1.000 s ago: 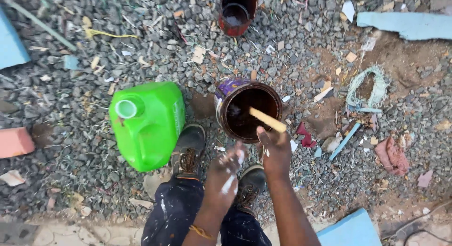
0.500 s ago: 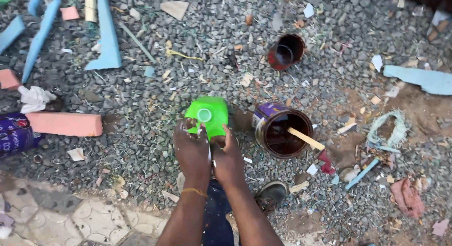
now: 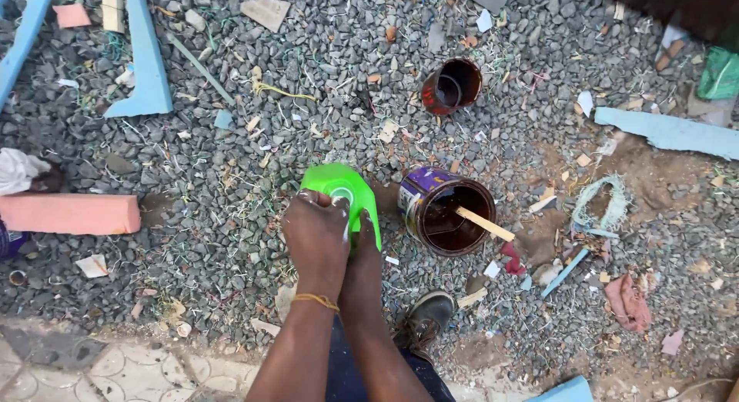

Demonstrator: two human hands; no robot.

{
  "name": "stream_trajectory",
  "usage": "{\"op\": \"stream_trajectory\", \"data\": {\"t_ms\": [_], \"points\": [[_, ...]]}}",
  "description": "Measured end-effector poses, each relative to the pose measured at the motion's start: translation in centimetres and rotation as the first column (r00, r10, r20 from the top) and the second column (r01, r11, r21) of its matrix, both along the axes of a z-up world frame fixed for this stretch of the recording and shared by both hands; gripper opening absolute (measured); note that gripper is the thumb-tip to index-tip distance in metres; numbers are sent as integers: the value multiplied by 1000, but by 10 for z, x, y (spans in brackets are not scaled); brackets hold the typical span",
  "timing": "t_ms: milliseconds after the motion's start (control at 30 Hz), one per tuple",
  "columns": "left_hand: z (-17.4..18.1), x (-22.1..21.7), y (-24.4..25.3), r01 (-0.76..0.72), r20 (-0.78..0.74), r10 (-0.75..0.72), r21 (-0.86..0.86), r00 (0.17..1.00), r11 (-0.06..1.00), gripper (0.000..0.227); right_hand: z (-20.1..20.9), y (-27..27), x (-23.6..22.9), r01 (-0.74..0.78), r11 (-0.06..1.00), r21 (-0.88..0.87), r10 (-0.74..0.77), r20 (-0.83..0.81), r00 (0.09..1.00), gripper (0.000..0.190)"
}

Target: Stirring dark paint or stain in a bucket using a wooden stick and handling a green plastic jug on a gravel surface.

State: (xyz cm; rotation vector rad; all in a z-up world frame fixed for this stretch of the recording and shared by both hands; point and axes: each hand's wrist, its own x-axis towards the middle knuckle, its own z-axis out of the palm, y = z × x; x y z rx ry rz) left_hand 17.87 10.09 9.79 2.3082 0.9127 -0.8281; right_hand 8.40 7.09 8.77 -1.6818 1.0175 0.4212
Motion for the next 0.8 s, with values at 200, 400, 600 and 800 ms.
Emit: {"op": "stream_trajectory", "data": {"t_ms": [200, 400, 600, 800], "points": [[67, -16, -22, 21, 146, 6, -179, 989, 984, 6, 36, -32, -31, -147, 979, -140, 142, -42, 989, 73], [58, -67, -46, -30, -72, 20, -138, 997, 990, 11, 48, -64, -72, -70, 989, -128, 40, -227, 973, 60], [48, -112, -77, 25, -32, -31, -177, 999, 984, 18, 31, -81, -131, -131, 984, -125, 96, -252, 963, 66], [85, -131, -100, 185, 46, -179, -206, 983, 961, 28, 47, -88, -142, 162, 986, 32, -156, -146, 977, 35]]}}
